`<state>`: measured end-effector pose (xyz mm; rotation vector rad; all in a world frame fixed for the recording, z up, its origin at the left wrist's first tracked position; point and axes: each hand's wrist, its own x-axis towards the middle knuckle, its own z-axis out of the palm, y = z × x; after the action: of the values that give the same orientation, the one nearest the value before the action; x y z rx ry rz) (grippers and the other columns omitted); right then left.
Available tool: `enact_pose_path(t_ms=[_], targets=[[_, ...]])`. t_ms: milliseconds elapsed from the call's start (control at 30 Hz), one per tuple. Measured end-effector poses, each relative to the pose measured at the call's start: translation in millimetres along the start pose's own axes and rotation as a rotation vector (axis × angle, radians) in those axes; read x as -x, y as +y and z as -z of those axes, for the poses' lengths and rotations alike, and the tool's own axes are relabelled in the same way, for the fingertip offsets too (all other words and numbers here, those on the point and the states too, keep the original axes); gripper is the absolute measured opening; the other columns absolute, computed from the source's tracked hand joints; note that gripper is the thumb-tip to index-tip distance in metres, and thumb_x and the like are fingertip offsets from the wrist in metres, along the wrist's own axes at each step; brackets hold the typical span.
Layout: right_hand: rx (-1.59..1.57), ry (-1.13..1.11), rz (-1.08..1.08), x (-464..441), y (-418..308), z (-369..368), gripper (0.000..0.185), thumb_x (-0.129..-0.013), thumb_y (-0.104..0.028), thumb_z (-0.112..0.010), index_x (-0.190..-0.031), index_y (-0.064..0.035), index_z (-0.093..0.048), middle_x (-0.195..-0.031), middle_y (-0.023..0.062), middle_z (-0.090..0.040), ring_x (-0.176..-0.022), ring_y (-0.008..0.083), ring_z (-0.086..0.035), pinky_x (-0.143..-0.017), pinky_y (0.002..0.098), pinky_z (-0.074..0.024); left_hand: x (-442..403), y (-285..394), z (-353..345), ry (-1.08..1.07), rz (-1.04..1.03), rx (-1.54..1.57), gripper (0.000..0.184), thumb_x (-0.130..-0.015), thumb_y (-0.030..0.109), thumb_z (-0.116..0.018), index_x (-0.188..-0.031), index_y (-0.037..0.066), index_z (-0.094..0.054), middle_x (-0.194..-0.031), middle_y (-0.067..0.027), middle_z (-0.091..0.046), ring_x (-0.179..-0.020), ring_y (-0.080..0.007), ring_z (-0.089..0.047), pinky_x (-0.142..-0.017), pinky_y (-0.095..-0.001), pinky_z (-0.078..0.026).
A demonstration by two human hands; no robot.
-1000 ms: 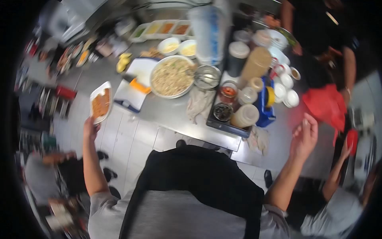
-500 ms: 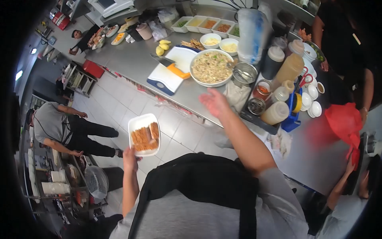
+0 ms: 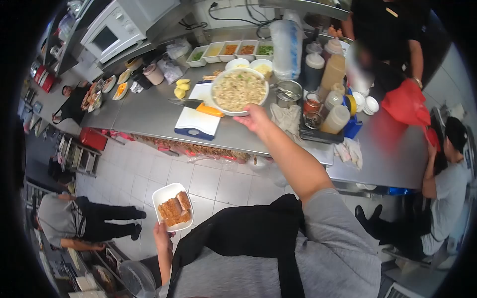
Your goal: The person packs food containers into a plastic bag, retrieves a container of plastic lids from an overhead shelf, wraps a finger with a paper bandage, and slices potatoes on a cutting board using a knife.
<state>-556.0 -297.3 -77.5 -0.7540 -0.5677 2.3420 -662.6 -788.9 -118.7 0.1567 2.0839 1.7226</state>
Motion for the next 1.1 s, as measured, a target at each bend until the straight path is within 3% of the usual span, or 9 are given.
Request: enact_pose_path(t_ms=[167, 233, 367, 567, 733, 767, 900, 1100], targets=[[0.018, -0.166, -0.080, 69, 6, -26, 0.044, -0.078, -0.003, -0.044, -0.121, 0.0054, -0.037, -0.110, 0.0247, -0.054, -0.097, 0.0365, -0.059, -0.080, 0.0494, -0.0536, -17, 17, -15, -0.039, -0.042, -0.027, 0.027, -0.093, 0.024, -0.043, -0.105, 0.003, -0.054, -0.072, -0.0038, -0.060, -0.046, -0.0086, -0.050, -0.039, -0.0206, -0.037], [0.076, -0.209, -0.042, 112, 13, -26, 0.042, -0.076, -0.002, -0.045, -0.117, 0.0089, -0.039, -0.111, 0.0253, -0.053, -0.097, 0.0378, -0.059, -0.086, 0.0502, -0.0504, -15, 22, -25, -0.051, -0.077, -0.014, 0.027, -0.093, 0.025, -0.045, -0.105, 0.003, -0.054, -0.072, -0.0031, -0.060, -0.046, -0.0083, -0.050, -0.039, -0.0203, -0.037], [-0.015, -0.320, -0.224, 208, 1, 9, 0.042, -0.076, -0.005, -0.046, -0.116, 0.0058, -0.041, -0.111, 0.0207, -0.055, -0.097, 0.0352, -0.059, -0.083, 0.0491, -0.0509, 9, 47, -45, -0.165, -0.115, -0.057, 0.026, -0.093, 0.025, -0.045, -0.103, 0.003, -0.054, -0.070, -0.0031, -0.059, -0.046, -0.0083, -0.050, -0.038, -0.0202, -0.037], [0.086, -0.099, -0.122, 366, -53, 84, 0.048, -0.075, -0.004, -0.046, -0.122, 0.0024, -0.040, -0.115, 0.0190, -0.054, -0.096, 0.0332, -0.060, -0.080, 0.0484, -0.0521, 73, 102, -90, -0.334, -0.084, -0.146, 0.025, -0.093, 0.025, -0.045, -0.100, 0.002, -0.054, -0.068, -0.0033, -0.058, -0.045, -0.0088, -0.049, -0.038, -0.0203, -0.036], [0.154, 0.217, 0.189, 456, -41, 225, 0.051, -0.076, -0.001, -0.043, -0.126, 0.0026, -0.034, -0.114, 0.0189, -0.054, -0.092, 0.0311, -0.062, -0.074, 0.0415, -0.0559, 119, 44, -181, -0.554, -0.150, -0.151, 0.027, -0.093, 0.026, -0.043, -0.101, 0.003, -0.056, -0.071, -0.0024, -0.058, -0.049, -0.0067, -0.049, -0.041, -0.0192, -0.036], [0.134, 0.310, 0.157, 485, -81, 212, 0.052, -0.076, -0.001, -0.043, -0.127, 0.0027, -0.032, -0.114, 0.0193, -0.054, -0.093, 0.0311, -0.062, -0.074, 0.0406, -0.0562, 145, 87, -200, -0.572, -0.083, -0.210, 0.027, -0.093, 0.025, -0.043, -0.101, 0.003, -0.056, -0.070, -0.0025, -0.058, -0.049, -0.0067, -0.049, -0.041, -0.0195, -0.036], [0.105, 0.441, 0.275, 546, -79, 286, 0.055, -0.076, -0.001, -0.044, -0.129, 0.0038, -0.029, -0.115, 0.0209, -0.053, -0.094, 0.0322, -0.062, -0.075, 0.0400, -0.0564, 189, 65, -282, -0.774, -0.074, -0.133, 0.026, -0.093, 0.024, -0.044, -0.099, 0.002, -0.056, -0.066, -0.0017, -0.056, -0.048, -0.0070, -0.048, -0.042, -0.0205, -0.037], [-0.017, 0.618, 0.394, 580, -108, 335, 0.054, -0.076, -0.005, -0.046, -0.126, 0.0074, -0.032, -0.114, 0.0221, -0.054, -0.092, 0.0334, -0.062, -0.076, 0.0406, -0.0560, 234, 72, -400, -0.982, -0.044, -0.231, 0.027, -0.094, 0.024, -0.042, -0.100, 0.002, -0.056, -0.064, -0.0011, -0.055, -0.047, -0.0068, -0.049, -0.042, -0.0196, -0.038]])
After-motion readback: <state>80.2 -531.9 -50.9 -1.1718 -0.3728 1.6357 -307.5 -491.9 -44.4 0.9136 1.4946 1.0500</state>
